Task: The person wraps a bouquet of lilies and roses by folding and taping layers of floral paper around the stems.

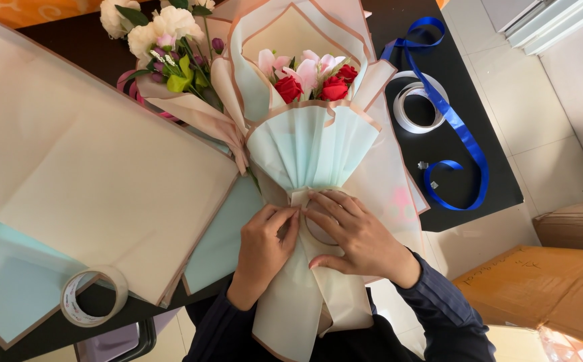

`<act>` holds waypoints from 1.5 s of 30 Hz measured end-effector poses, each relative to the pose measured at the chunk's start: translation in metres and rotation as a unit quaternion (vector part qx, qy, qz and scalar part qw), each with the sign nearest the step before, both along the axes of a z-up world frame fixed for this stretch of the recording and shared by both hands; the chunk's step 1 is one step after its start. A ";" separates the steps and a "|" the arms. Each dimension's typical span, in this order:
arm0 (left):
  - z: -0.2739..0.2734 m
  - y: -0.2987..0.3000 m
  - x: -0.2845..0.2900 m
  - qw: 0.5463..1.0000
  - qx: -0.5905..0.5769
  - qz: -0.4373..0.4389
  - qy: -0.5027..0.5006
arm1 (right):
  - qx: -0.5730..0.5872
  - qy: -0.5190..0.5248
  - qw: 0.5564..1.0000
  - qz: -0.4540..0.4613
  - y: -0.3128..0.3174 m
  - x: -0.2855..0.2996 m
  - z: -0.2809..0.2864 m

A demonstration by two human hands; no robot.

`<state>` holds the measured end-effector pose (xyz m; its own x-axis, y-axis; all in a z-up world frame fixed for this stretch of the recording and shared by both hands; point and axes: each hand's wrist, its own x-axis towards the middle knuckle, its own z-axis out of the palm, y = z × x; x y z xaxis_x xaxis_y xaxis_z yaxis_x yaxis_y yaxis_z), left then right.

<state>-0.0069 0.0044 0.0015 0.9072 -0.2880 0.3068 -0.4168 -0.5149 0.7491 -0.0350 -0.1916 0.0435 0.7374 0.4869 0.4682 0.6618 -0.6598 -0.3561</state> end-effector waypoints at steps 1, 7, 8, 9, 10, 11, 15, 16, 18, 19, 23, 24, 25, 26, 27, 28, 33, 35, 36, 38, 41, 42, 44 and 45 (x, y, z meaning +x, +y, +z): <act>-0.002 0.000 0.001 1.000 0.000 -0.001 0.000 | 0.000 0.000 1.000 -0.001 -0.002 -0.001 0.003; -0.007 -0.001 0.000 1.000 -0.014 0.019 0.000 | -0.030 -0.002 1.000 0.004 -0.010 -0.009 0.009; -0.007 0.000 0.001 1.000 -0.023 0.021 -0.002 | -0.014 -0.046 0.999 0.004 -0.011 -0.011 0.003; -0.006 0.001 0.002 0.999 -0.032 0.024 -0.004 | 0.002 -0.090 0.996 0.005 -0.013 -0.012 -0.004; -0.006 0.000 0.002 0.999 -0.032 0.024 -0.004 | 0.002 -0.091 0.996 0.005 -0.014 -0.014 -0.010; -0.006 0.000 0.003 0.999 -0.042 0.024 -0.005 | 0.003 -0.118 0.993 -0.005 -0.015 -0.015 -0.016; -0.006 -0.001 0.003 0.998 -0.062 0.028 -0.006 | 0.006 -0.185 0.983 -0.022 -0.017 -0.018 -0.026; -0.005 -0.002 0.003 0.998 -0.062 0.029 -0.006 | 0.006 -0.185 0.983 -0.021 -0.019 -0.017 -0.023; -0.001 -0.003 0.002 0.997 -0.068 0.034 -0.009 | 0.013 -0.175 0.984 -0.027 -0.022 -0.017 -0.017; 0.001 -0.004 0.002 0.997 -0.068 0.034 -0.009 | 0.013 -0.176 0.984 -0.027 -0.020 -0.016 -0.011; 0.005 -0.004 0.002 0.997 -0.072 0.032 0.008 | -0.010 -0.172 0.985 -0.030 -0.011 -0.013 0.019; 0.004 -0.004 0.001 0.997 -0.072 0.031 0.015 | -0.040 -0.172 0.983 -0.042 -0.008 -0.013 0.027; 0.003 -0.003 0.000 0.997 -0.072 0.032 0.015 | -0.040 -0.172 0.983 -0.041 -0.005 -0.014 0.033; 0.002 -0.004 0.000 0.997 -0.071 0.032 0.016 | -0.069 -0.173 0.981 -0.053 -0.003 -0.013 0.039; 0.002 -0.004 0.000 0.997 -0.070 0.032 0.016 | -0.099 -0.175 0.977 -0.065 0.000 -0.012 0.046; 0.002 -0.003 0.001 0.997 -0.071 0.033 0.015 | -0.099 -0.176 0.977 -0.064 -0.002 -0.012 0.052; -0.005 -0.002 0.002 0.996 -0.085 0.028 0.029 | -0.160 -0.053 0.980 -0.107 -0.014 -0.006 0.050; -0.001 -0.005 0.001 0.995 -0.089 0.025 0.029 | -0.202 -0.021 0.972 -0.121 -0.010 -0.001 0.047; 0.001 -0.006 0.000 0.995 -0.091 0.020 0.030 | -0.241 0.012 0.961 -0.135 -0.007 0.000 0.046; 0.002 -0.006 -0.001 0.996 -0.085 0.024 0.034 | -0.295 0.051 0.943 -0.145 0.005 0.001 0.034; 0.002 -0.005 0.000 0.995 -0.085 0.030 0.038 | -0.390 0.108 0.904 -0.141 0.019 0.010 0.023; 0.001 -0.004 -0.001 0.995 -0.090 0.031 0.042 | -0.432 0.130 0.883 -0.129 0.023 0.013 0.020; -0.005 -0.004 -0.002 0.995 -0.088 0.032 0.042 | -0.411 0.079 0.895 -0.154 0.031 0.018 0.031; -0.007 -0.003 -0.002 0.995 -0.086 0.030 0.040 | -0.386 0.027 0.904 -0.183 0.036 0.020 0.036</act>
<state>-0.0088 0.0011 -0.0060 0.9445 -0.1825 0.2730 -0.3249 -0.3980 0.8579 -0.0146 -0.1560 0.0799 0.9267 0.3725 0.0503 0.3451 -0.8962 0.2787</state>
